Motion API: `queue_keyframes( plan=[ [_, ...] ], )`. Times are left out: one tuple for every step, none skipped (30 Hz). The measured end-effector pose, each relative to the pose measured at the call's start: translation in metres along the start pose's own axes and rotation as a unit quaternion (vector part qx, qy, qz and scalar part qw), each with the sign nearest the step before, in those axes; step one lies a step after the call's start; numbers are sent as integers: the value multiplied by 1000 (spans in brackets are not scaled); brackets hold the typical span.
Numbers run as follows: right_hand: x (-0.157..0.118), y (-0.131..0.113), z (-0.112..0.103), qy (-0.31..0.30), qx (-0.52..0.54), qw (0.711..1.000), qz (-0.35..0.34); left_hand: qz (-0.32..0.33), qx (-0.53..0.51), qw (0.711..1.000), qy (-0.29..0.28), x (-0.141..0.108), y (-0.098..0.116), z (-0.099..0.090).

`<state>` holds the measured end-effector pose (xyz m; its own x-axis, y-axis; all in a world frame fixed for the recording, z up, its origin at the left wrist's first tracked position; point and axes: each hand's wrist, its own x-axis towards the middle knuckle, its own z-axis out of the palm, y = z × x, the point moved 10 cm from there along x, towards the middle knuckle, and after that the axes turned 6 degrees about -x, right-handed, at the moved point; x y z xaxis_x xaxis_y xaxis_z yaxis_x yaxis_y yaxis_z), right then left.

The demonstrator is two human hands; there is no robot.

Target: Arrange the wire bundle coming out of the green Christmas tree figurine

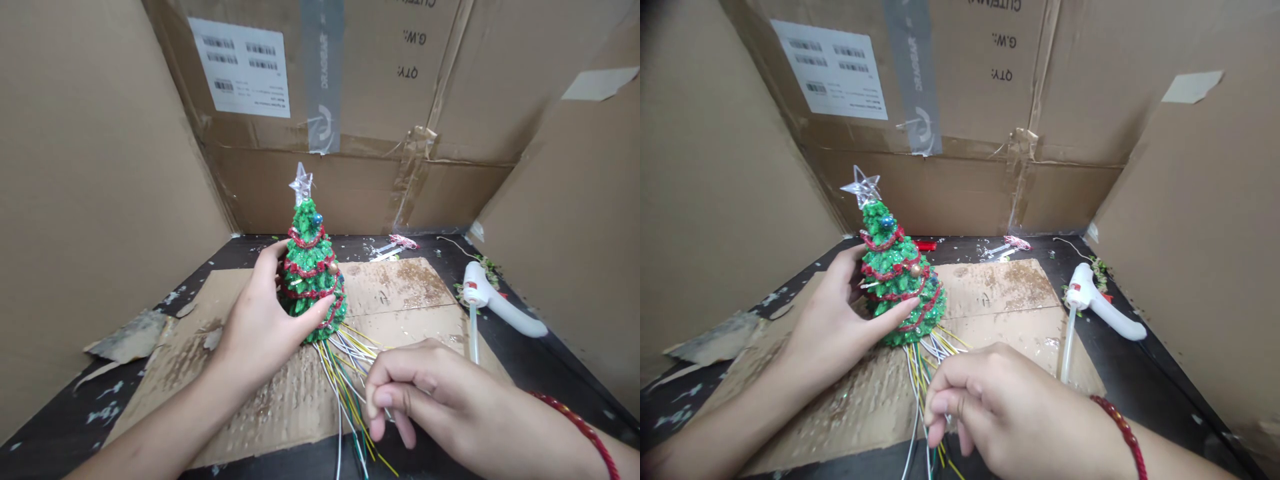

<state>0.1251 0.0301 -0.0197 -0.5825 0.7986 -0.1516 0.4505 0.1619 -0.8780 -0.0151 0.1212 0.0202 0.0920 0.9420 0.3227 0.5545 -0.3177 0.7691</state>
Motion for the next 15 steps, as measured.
queue_keyframes(
  plan=[
    [0,-2,0,-3,-2,1000,-7,1,1,1000,0,0,0,0],
    [0,-4,1,-6,-2,1000,-13,3,2,1000,-1,0,1,0],
    [0,-6,1,-9,1,1000,-19,5,3,1000,-2,0,1,0],
    [0,-9,2,-14,5,1000,-27,6,3,1000,-1,0,1,0],
    [0,-11,3,-18,11,999,-33,7,2,1000,-1,0,2,0],
    [0,-12,4,-22,19,999,-37,7,1,1000,-2,0,2,0],
    [0,-13,6,-27,31,998,-44,6,0,1000,-2,0,1,0],
    [0,-14,7,-31,47,997,-51,6,0,1000,-1,-1,1,0],
    [0,-15,8,-35,63,996,-57,7,1,1000,0,-1,1,0],
    [0,-16,9,-39,75,994,-62,8,1,1000,1,-1,2,0],
    [0,-15,9,-40,84,994,-62,9,1,1000,1,-1,2,0],
    [1,-16,9,-40,92,993,-65,9,2,1000,1,-1,2,0],
    [1,-16,9,-41,98,992,-68,9,1,1000,0,-1,2,0],
    [2,-17,9,-39,103,991,-73,7,1,1000,-1,0,1,0],
    [2,-19,8,-37,106,990,-80,5,0,1000,-1,0,1,0]
  ],
)
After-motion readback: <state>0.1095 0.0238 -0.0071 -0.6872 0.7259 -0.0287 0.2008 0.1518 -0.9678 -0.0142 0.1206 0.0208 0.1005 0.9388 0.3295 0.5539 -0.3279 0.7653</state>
